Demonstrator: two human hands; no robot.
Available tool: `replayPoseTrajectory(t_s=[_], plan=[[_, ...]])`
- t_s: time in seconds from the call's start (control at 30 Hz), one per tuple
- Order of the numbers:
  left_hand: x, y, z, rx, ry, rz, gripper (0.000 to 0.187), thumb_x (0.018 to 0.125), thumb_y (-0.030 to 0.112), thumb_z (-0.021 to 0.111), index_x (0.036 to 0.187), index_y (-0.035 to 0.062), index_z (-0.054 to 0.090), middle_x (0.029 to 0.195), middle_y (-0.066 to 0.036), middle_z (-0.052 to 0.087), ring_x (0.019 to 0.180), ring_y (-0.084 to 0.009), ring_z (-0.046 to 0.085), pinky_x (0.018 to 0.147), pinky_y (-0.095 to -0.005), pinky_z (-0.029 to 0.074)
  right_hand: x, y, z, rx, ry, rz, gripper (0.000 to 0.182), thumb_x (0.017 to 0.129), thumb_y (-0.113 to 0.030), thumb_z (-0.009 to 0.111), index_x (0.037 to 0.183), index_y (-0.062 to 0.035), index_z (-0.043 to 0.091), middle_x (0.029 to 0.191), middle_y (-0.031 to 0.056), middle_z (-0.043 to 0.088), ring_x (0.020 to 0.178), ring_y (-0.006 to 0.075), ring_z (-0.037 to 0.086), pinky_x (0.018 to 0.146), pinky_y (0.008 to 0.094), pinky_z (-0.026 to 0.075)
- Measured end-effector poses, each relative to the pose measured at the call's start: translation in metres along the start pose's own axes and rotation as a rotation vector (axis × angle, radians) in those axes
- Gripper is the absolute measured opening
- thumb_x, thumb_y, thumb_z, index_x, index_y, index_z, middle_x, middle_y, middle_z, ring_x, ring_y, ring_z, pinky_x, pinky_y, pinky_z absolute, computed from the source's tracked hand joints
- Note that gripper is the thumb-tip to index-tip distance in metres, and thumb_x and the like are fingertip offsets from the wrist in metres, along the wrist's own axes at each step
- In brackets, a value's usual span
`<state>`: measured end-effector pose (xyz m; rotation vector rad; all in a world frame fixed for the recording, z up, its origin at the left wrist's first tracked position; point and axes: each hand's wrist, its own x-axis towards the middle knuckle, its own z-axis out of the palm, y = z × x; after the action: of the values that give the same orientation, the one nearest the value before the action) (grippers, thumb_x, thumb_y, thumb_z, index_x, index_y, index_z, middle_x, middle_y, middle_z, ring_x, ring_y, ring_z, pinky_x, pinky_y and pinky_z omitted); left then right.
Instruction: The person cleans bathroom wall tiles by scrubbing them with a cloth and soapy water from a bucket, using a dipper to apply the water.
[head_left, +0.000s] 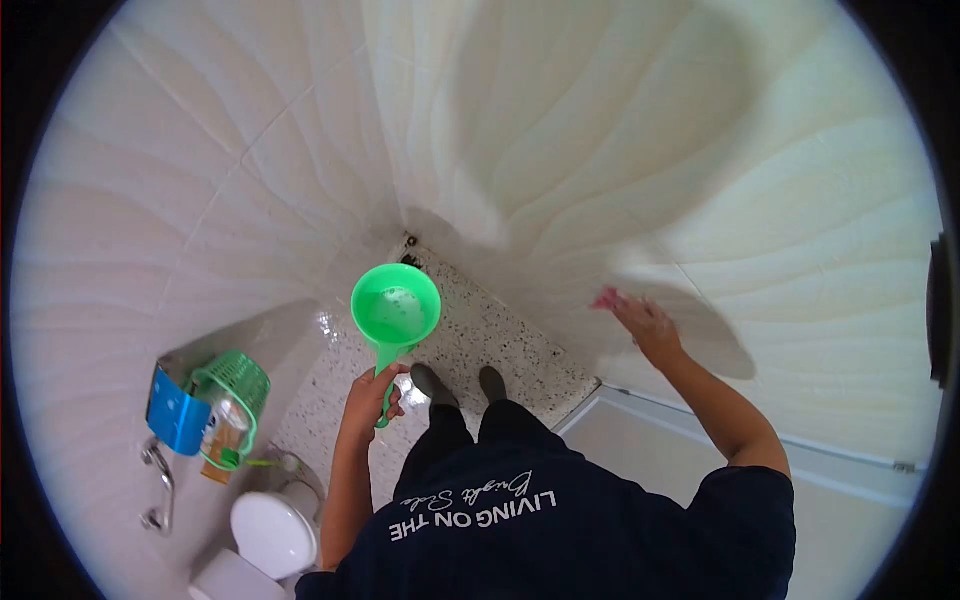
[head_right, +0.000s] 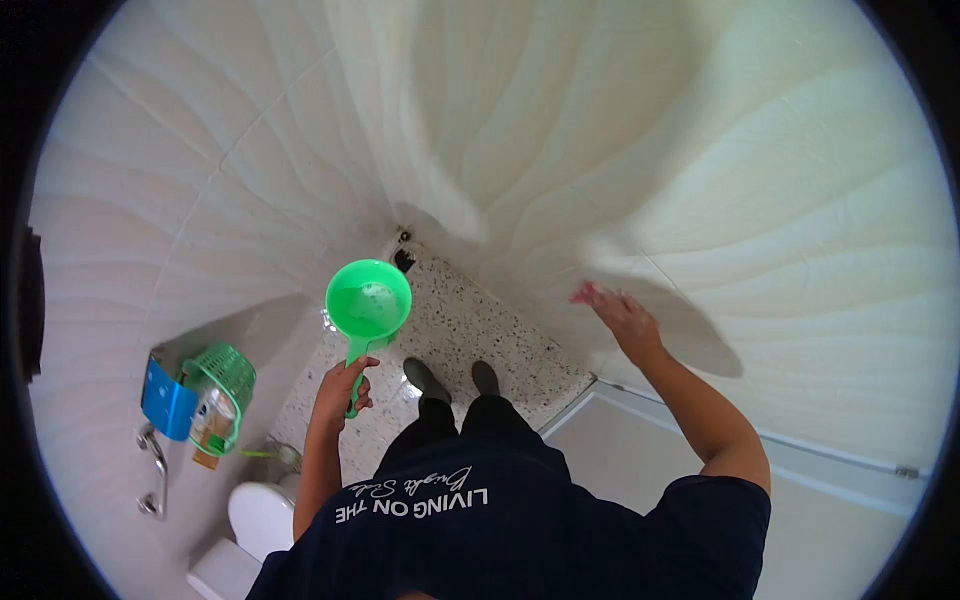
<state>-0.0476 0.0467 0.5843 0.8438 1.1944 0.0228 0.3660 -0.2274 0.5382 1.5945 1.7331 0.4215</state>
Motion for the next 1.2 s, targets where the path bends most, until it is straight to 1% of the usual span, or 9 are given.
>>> replayPoseTrajectory(t_s=[0.23, 0.4, 0.67, 0.73, 0.87, 0.97, 1.07, 1.13, 1.2], plan=[[-0.005, -0.047, 0.024, -0.123, 0.068, -0.027, 0.035, 0.09, 0.035, 0.054, 0.1, 0.0015, 0.06, 0.055, 0.0, 0.046, 0.038, -0.0082, 0.04, 0.045, -0.0255, 0.044, 0.054, -0.037, 0.055, -0.571, 0.126, -0.002, 0.056, 0.085, -0.014, 0.043, 0.139, -0.0089, 0.029, 0.149, 0.0005, 0.022, 0.136, 0.0085, 0.018, 0.112, 0.0303, 0.016], [-0.008, -0.078, 0.04, -0.199, 0.134, -0.062, 0.036, 0.089, 0.035, 0.055, 0.101, 0.0018, 0.06, 0.055, 0.0, 0.046, 0.037, -0.0083, 0.039, 0.045, -0.0258, 0.043, 0.157, -0.028, -0.021, 0.025, -0.01, -0.147, 0.062, 0.085, -0.021, 0.043, 0.143, -0.015, 0.022, 0.149, 0.0, 0.021, 0.136, 0.013, 0.019, 0.111, 0.0349, 0.017], [-0.001, -0.128, 0.068, -0.383, 0.182, -0.075, 0.035, 0.09, 0.037, 0.054, 0.102, 0.0035, 0.06, 0.052, 0.0, 0.044, 0.037, -0.0084, 0.04, 0.047, -0.0274, 0.045, 0.044, -0.125, 0.178, -0.249, 0.006, -0.432, 0.061, 0.083, -0.02, 0.04, 0.14, -0.0016, 0.026, 0.147, 0.0064, 0.023, 0.137, 0.0206, 0.016, 0.114, 0.0365, 0.01], [0.007, -0.139, 0.071, -0.405, 0.191, -0.076, 0.035, 0.09, 0.037, 0.054, 0.102, 0.0036, 0.06, 0.052, 0.001, 0.044, 0.037, -0.0084, 0.04, 0.048, -0.0274, 0.045, 0.055, -0.131, 0.173, -0.018, -0.118, -0.281, 0.062, 0.084, -0.019, 0.043, 0.143, -0.0146, 0.025, 0.147, 0.0017, 0.024, 0.134, 0.0159, 0.023, 0.111, 0.0341, 0.016], [0.019, -0.153, 0.08, -0.405, 0.205, -0.099, 0.035, 0.091, 0.037, 0.053, 0.101, 0.0039, 0.06, 0.052, 0.001, 0.044, 0.037, -0.0082, 0.04, 0.048, -0.0272, 0.045, 0.177, -0.109, 0.065, -0.032, 0.199, -0.077, 0.062, 0.085, -0.022, 0.042, 0.143, -0.0092, 0.024, 0.147, 0.007, 0.026, 0.136, 0.0203, 0.019, 0.113, 0.0359, 0.011], [0.032, -0.162, 0.082, -0.409, 0.198, -0.099, 0.035, 0.091, 0.037, 0.053, 0.101, 0.004, 0.059, 0.051, 0.002, 0.041, 0.035, -0.0077, 0.037, 0.046, -0.0256, 0.044, 0.215, -0.13, 0.06, -0.08, 0.002, -0.175, 0.058, 0.084, -0.017, 0.042, 0.141, -0.0095, 0.029, 0.147, 0.0045, 0.026, 0.133, 0.0143, 0.024, 0.112, 0.0354, 0.017], [0.043, -0.164, 0.081, -0.41, 0.193, -0.143, 0.033, 0.092, 0.034, 0.052, 0.101, 0.0037, 0.059, 0.051, 0.002, 0.041, 0.036, -0.0072, 0.038, 0.047, -0.0257, 0.044, 0.181, -0.169, 0.116, -0.105, 0.101, -0.193, 0.057, 0.085, -0.017, 0.042, 0.14, -0.0096, 0.03, 0.146, 0.0046, 0.027, 0.134, 0.0147, 0.022, 0.113, 0.0371, 0.017], [0.053, -0.171, 0.079, -0.403, 0.166, -0.163, 0.031, 0.093, 0.032, 0.051, 0.101, 0.0033, 0.059, 0.051, 0.002, 0.042, 0.037, -0.0069, 0.039, 0.048, -0.0255, 0.045, 0.131, -0.24, 0.29, -0.178, 0.119, -0.278, 0.056, 0.085, -0.019, 0.042, 0.138, -0.0084, 0.032, 0.144, 0.0052, 0.03, 0.135, 0.015, 0.021, 0.113, 0.0393, 0.015], [0.062, -0.182, 0.071, -0.423, 0.15, -0.171, 0.031, 0.093, 0.032, 0.051, 0.101, 0.0032, 0.059, 0.051, 0.002, 0.043, 0.037, -0.0068, 0.04, 0.049, -0.0252, 0.045, 0.126, -0.237, 0.267, -0.182, 0.045, -0.351, 0.054, 0.085, -0.019, 0.04, 0.138, -0.0087, 0.033, 0.143, 0.0048, 0.031, 0.135, 0.0153, 0.021, 0.113, 0.04, 0.014]])
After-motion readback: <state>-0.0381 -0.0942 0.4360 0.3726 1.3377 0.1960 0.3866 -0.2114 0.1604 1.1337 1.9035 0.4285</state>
